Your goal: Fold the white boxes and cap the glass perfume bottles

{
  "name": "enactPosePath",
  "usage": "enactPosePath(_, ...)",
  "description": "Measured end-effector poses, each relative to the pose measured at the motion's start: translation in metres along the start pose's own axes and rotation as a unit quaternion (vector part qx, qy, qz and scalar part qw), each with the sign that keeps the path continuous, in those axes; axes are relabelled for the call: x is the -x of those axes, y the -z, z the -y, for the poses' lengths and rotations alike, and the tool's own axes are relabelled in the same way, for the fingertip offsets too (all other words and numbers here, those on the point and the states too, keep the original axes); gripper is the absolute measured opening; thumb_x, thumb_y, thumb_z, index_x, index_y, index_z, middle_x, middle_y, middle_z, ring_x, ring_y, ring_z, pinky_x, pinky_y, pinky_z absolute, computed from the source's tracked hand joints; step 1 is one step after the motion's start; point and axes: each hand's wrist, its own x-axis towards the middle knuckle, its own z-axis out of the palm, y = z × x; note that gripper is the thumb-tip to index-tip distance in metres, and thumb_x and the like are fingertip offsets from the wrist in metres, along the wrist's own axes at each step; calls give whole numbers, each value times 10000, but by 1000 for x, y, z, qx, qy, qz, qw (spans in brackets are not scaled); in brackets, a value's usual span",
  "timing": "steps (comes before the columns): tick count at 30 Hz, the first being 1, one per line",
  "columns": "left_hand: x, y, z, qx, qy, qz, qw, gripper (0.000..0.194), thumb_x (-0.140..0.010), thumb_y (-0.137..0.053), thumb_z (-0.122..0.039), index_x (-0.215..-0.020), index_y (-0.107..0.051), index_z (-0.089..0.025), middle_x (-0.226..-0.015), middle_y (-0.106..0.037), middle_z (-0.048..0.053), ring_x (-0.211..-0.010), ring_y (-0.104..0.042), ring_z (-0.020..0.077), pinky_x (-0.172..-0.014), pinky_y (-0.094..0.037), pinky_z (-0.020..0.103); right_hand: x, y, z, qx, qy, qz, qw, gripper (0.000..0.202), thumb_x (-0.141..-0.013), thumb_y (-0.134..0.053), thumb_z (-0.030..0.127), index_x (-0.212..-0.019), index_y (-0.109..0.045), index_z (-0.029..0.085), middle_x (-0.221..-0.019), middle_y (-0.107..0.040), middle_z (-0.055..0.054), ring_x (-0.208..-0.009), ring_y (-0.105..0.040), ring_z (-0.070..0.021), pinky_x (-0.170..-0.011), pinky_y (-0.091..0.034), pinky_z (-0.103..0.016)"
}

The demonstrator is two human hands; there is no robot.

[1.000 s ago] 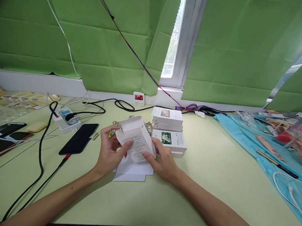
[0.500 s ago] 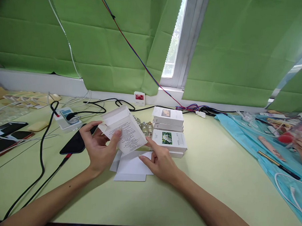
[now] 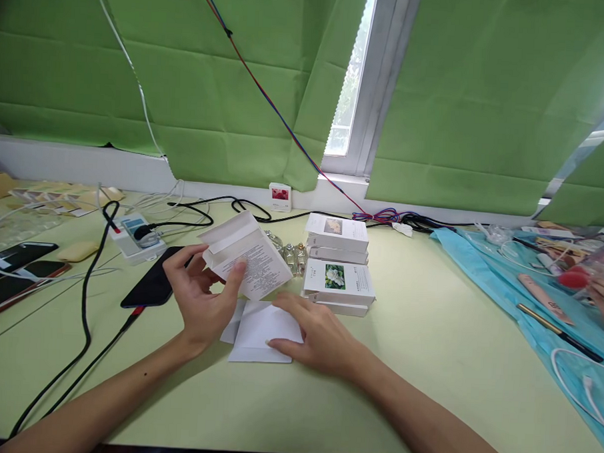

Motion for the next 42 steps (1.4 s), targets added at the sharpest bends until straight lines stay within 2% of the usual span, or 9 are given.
enactPosePath(3,2,-1,-1,3,9,12,1000,486,-828,-785,-292,-1185,-458,-254,-1020,-622,14,-688,-650,91,-482,-504,163,0,1,3,39,4,59,997,644,-859,-788,435,-1430,-540,271,-1514,-557,-128,-1176,-681,-323,-950,-565,-452)
enactPosePath(7,4,-2,0,-1,19,22,1000,494,-820,-789,-301,-1184,-457,-253,-1024,-620,13,-674,-646,87,-481,-507,164,1,0,5,67,-3,107,992,789,-804,-816,547,-1484,-497,307,-1542,-527,-133,-1099,-715,-339,-897,-580,-454)
enactPosePath(11,5,-2,0,-1,28,28,999,484,-823,-784,-289,-1183,-462,-254,-1025,-615,8,-656,-635,78,-478,-506,163,1,-1,6,94,-4,124,988,871,-784,-827,564,-1522,-442,307,-1588,-466,-142,-1060,-721,-353,-859,-586,-468)
enactPosePath(16,5,-2,-1,-8,38,33,999,475,-822,-784,-310,-1176,-472,-254,-1005,-614,2,-636,-618,74,-458,-494,161,0,-1,8,108,-4,117,987,810,-816,-824,445,-1514,-434,316,-1556,-511,-118,-980,-734,-306,-793,-586,-413)
enactPosePath(22,6,-2,0,-6,50,44,998,476,-828,-783,-325,-1180,-469,-260,-967,-624,-5,-625,-618,80,-452,-485,162,0,0,7,67,15,93,993,689,-841,-774,304,-1467,-484,295,-1385,-662,-92,-1080,-714,-296,-822,-574,-379)
enactPosePath(29,6,-2,0,-7,53,50,997,475,-830,-779,-316,-1188,-472,-258,-979,-624,-5,-618,-615,75,-459,-486,167,0,0,8,82,13,91,992,644,-840,-749,300,-1440,-517,271,-1371,-665,-92,-1084,-697,-302,-835,-568,-404)
enactPosePath(34,6,-2,0,-11,39,44,998,463,-834,-772,-292,-1186,-472,-260,-960,-606,-17,-593,-588,63,-461,-488,166,-1,0,7,65,62,68,994,574,-822,-778,314,-1357,-589,225,-1321,-654,-108,-1163,-609,-290,-1004,-527,-460)
enactPosePath(37,7,-2,1,-9,40,40,998,464,-833,-773,-287,-1186,-472,-259,-977,-602,-9,-616,-598,68,-471,-498,165,-2,1,7,66,76,60,993,583,-821,-789,337,-1353,-590,206,-1370,-600,-128,-1252,-536,-305,-1085,-483,-486)
enactPosePath(42,8,-3,2,-8,42,39,998,478,-832,-775,-287,-1198,-469,-260,-1021,-604,5,-666,-624,79,-485,-516,164,-1,0,9,55,43,95,993,682,-828,-797,357,-1438,-519,229,-1502,-491,-143,-1368,-488,-307,-1135,-459,-469)
